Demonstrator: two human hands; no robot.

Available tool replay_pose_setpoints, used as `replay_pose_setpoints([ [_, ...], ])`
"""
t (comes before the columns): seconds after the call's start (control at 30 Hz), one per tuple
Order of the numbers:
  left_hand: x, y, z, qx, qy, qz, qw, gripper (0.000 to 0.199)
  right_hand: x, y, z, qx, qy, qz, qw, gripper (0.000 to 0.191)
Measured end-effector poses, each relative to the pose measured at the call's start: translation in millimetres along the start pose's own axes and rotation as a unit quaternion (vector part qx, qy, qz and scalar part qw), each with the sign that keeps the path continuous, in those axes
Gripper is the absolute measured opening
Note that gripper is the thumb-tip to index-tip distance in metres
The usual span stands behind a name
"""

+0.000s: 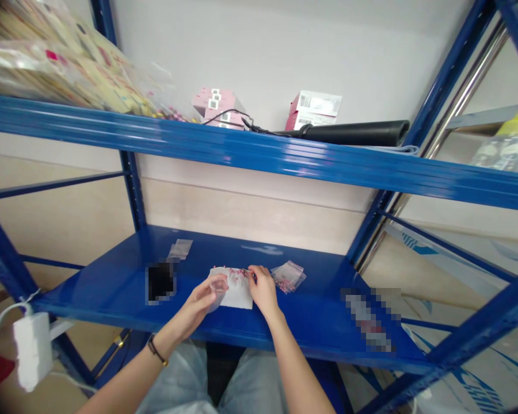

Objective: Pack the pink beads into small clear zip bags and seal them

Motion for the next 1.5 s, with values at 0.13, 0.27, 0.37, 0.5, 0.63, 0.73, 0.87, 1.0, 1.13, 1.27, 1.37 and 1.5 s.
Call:
replay_pose_setpoints([
  [0.13, -23, -7, 7.3, 0.014, 0.084, -0.033, 0.996, 0.044, 1, 7, -28, 0.053, -0.015, 0.005, 0.998, 0.027],
  [0.27, -28, -19, 12.9, 0.010, 0.109, -0.044, 0.993, 0.043, 3, 2, -33, 0.092, -0.033, 0.020, 0.995, 0.026],
  [0.37, -26, -25, 15.6, 0.020, 0.121, -0.032, 0.992, 0.046, 3, 2, -35, 0.118, -0.048, 0.028, 0.991, 0.025],
  [0.5, -24, -23, 15.5, 0.016, 0.127, -0.039, 0.991, 0.045, 3, 2, -37, 0.134, -0.054, 0.033, 0.989, 0.024],
  [0.63, -24, -21, 15.5, 0.014, 0.128, -0.042, 0.991, 0.043, 4, 2, -33, 0.137, -0.040, 0.030, 0.989, 0.025],
  [0.73, -24, -20, 16.9, 0.015, 0.132, -0.043, 0.990, 0.043, 5, 8, -27, 0.142, -0.027, 0.014, 0.989, 0.021],
  [0.87, -21, -20, 16.3, 0.019, 0.130, -0.041, 0.990, 0.045, 8, 16, -26, 0.143, -0.032, 0.004, 0.989, 0.016],
  [1.0, -18, -22, 15.4, 0.048, 0.126, -0.034, 0.990, 0.043, 9, 19, -32, 0.136, -0.043, 0.004, 0.990, 0.017],
  [1.13, -17, -25, 19.1, 0.076, 0.142, -0.030, 0.986, 0.039, 8, 18, -38, 0.124, -0.055, 0.011, 0.991, 0.019],
  [1.27, -17, -24, 17.5, 0.062, 0.135, -0.038, 0.988, 0.036, 7, 20, -39, 0.118, -0.056, 0.009, 0.991, 0.020],
  [1.37, -18, -23, 15.9, 0.058, 0.129, -0.040, 0.989, 0.035, 5, 25, -40, 0.116, -0.054, -0.002, 0.992, 0.022],
  [1.5, -17, -23, 17.0, 0.047, 0.136, -0.039, 0.989, 0.035, 1, 34, -44, 0.113, -0.060, -0.015, 0.992, 0.022],
])
Point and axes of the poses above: each hand's wrist, its own x-axis away from the middle knuckle, its own z-axis out of the back of the hand, y = z × x, the point moved 9 cm from there along -x, towards the middle knuckle, and after that the axes turned 10 degrees about y, right-handed, at the moved point
